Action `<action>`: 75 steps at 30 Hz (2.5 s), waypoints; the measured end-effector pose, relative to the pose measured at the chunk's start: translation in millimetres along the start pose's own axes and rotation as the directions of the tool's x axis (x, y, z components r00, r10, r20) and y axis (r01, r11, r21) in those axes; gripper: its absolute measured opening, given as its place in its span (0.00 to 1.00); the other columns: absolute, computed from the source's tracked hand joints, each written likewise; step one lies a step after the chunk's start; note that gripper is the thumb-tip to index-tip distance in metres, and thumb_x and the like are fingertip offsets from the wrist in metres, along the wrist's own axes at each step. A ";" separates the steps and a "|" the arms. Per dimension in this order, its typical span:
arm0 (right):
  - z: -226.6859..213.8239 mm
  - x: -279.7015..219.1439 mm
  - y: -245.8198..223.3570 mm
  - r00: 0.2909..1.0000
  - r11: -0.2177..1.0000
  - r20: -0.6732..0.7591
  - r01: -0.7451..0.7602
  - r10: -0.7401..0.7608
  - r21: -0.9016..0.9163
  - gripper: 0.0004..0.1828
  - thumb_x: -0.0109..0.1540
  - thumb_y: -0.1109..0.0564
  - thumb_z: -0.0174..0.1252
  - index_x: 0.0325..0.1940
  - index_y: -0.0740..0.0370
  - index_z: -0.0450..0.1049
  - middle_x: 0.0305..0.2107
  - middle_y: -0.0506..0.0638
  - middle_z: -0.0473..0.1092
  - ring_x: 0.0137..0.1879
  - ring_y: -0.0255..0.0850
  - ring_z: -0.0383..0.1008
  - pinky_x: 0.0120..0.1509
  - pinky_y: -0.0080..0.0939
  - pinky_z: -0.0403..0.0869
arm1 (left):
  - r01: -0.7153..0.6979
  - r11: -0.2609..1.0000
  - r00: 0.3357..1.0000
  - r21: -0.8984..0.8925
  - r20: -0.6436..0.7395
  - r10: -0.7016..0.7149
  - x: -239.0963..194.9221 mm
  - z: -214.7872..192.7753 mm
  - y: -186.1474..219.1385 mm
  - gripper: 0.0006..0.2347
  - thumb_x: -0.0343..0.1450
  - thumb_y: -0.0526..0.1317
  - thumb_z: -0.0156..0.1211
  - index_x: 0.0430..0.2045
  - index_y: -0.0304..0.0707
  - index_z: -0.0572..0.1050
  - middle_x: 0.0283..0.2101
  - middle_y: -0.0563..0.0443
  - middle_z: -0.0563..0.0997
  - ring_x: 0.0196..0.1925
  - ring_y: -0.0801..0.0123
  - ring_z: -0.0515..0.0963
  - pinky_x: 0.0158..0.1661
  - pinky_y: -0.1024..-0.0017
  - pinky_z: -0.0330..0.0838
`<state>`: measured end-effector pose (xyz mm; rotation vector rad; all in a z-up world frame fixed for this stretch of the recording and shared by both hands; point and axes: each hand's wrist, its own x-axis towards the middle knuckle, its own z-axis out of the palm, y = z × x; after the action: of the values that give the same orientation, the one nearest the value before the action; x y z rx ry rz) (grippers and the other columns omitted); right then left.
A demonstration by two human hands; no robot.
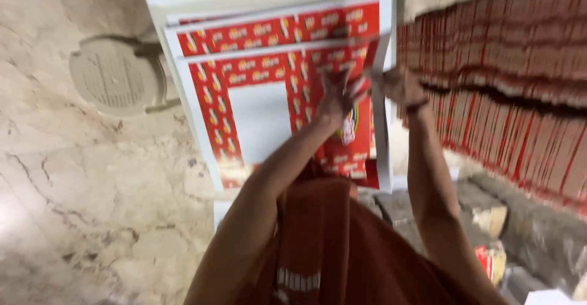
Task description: Folding flat cardboard templates into boxes and stacking them in a pile.
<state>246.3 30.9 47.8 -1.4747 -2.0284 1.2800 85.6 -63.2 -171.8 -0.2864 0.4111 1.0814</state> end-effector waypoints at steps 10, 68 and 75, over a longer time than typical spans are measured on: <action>-40.6 156.5 -49.9 0.716 0.713 0.181 -0.568 0.675 -0.410 0.43 0.59 0.24 0.55 0.55 0.65 0.78 0.52 0.62 0.75 0.59 0.55 0.74 0.61 0.52 0.72 | -0.076 -0.976 0.981 0.203 -0.160 -0.109 -56.6 217.4 104.2 0.44 0.67 0.45 0.70 0.76 0.62 0.43 0.78 0.49 0.32 0.79 0.43 0.34 0.59 0.14 0.50; 271.2 -165.4 -140.6 0.486 0.533 -0.329 -0.374 0.810 0.759 0.34 0.66 0.38 0.58 0.12 0.61 0.75 0.09 0.50 0.69 0.17 0.32 0.67 0.28 0.33 0.68 | -0.198 -0.979 0.918 -0.054 -0.360 -0.165 -197.3 172.4 63.5 0.45 0.74 0.58 0.64 0.74 0.77 0.27 0.76 0.41 0.18 0.70 0.16 0.19 0.57 0.08 0.37; 277.1 -163.3 -106.8 0.437 0.313 -0.173 -0.273 0.883 0.910 0.27 0.60 0.34 0.61 0.35 0.63 0.84 0.18 0.52 0.74 0.21 0.38 0.73 0.28 0.35 0.74 | -0.270 -0.960 0.868 -0.072 -0.449 -0.211 -167.4 185.3 67.8 0.45 0.73 0.48 0.62 0.76 0.72 0.29 0.72 0.40 0.13 0.69 0.12 0.21 0.60 0.12 0.46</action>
<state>58.4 -249.8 20.9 -1.8764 -0.1581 1.2969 -9.1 -87.5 67.8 -3.0241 -1.2614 1.4227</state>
